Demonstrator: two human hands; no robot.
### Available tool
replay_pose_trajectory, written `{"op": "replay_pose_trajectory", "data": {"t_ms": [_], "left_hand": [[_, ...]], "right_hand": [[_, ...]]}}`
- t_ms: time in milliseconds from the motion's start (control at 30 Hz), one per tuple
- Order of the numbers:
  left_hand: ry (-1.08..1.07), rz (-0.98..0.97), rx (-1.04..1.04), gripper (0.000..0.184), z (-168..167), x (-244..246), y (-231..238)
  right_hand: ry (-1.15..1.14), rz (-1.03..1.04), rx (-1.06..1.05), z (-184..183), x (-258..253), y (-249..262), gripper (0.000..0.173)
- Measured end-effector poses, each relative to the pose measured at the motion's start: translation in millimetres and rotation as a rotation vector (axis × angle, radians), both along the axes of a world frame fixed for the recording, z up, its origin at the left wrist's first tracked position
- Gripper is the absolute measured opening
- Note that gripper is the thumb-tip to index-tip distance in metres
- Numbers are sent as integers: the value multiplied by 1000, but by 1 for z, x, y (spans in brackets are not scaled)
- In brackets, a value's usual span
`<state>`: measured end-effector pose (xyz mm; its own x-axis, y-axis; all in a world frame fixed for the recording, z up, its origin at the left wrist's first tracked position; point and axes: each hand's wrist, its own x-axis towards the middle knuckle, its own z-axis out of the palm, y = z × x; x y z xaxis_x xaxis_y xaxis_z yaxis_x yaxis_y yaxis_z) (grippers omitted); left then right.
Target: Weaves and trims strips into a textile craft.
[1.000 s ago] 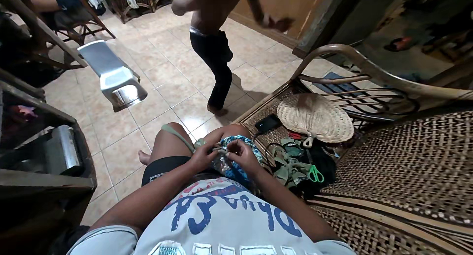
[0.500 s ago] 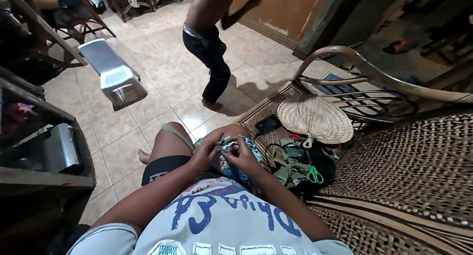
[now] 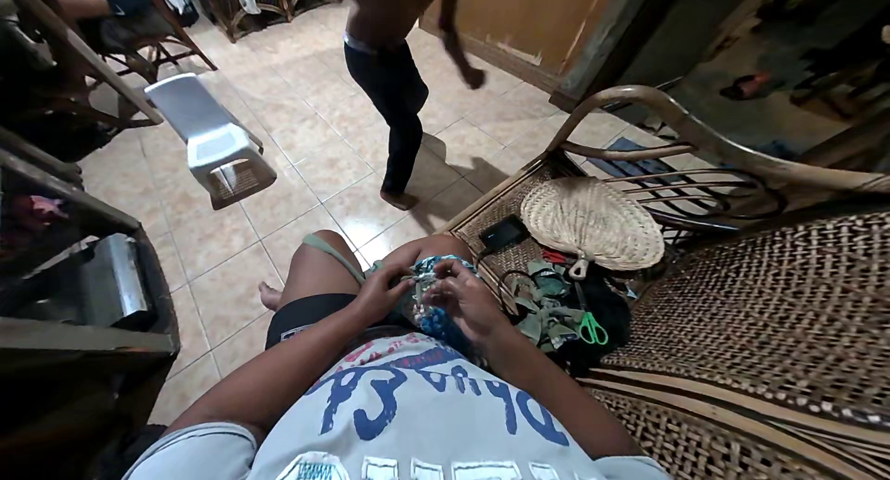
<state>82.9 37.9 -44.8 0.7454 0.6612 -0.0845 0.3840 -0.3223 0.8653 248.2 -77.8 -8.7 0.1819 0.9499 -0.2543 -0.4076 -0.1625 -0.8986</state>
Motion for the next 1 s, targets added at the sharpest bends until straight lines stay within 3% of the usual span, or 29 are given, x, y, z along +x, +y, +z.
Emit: {"op": "replay_pose_trajectory", "data": {"t_ms": [67, 133, 200, 233, 267, 333, 400, 467, 533, 633, 767, 833, 933, 1000], "left_hand": [[-35, 18, 12, 26, -4, -1, 0], [-44, 35, 31, 26, -5, -2, 0], [-47, 29, 60, 25, -3, -3, -2], [-58, 17, 85, 24, -1, -3, -3], [-74, 6, 119, 24, 1, -3, -5], [-95, -12, 166, 25, 5, -1, -9], [-75, 0, 168, 26, 7, -2, -9], [-58, 18, 136, 27, 3, -3, -4], [-79, 23, 121, 26, 0, -3, -1], [-108, 22, 141, 25, 5, -4, -6], [-95, 23, 144, 25, 8, -2, -5], [-89, 30, 124, 26, 6, -4, -4], [-104, 38, 109, 25, 4, -5, -3], [-113, 38, 117, 25, 4, -5, -2]], "right_hand": [[-108, 221, 71, 5, -2, -11, 22], [-478, 461, 284, 9, 1, -20, 24], [-811, 523, 496, 15, 6, -26, 20], [-847, 491, 560, 17, 9, -29, 18], [-781, 436, 579, 20, 11, -31, 15], [-349, 251, 479, 23, 11, -33, 12], [182, 57, 251, 33, 10, -31, 21], [422, -8, 134, 42, 11, -30, 31], [326, 87, 280, 39, 14, -37, 32], [11, 103, 559, 34, 18, -45, 49], [277, 212, 497, 55, 25, -50, 68], [146, 279, 458, 58, 32, -54, 69], [-198, 314, 602, 49, 43, -54, 67], [-176, 243, 584, 51, 44, -53, 65]]}}
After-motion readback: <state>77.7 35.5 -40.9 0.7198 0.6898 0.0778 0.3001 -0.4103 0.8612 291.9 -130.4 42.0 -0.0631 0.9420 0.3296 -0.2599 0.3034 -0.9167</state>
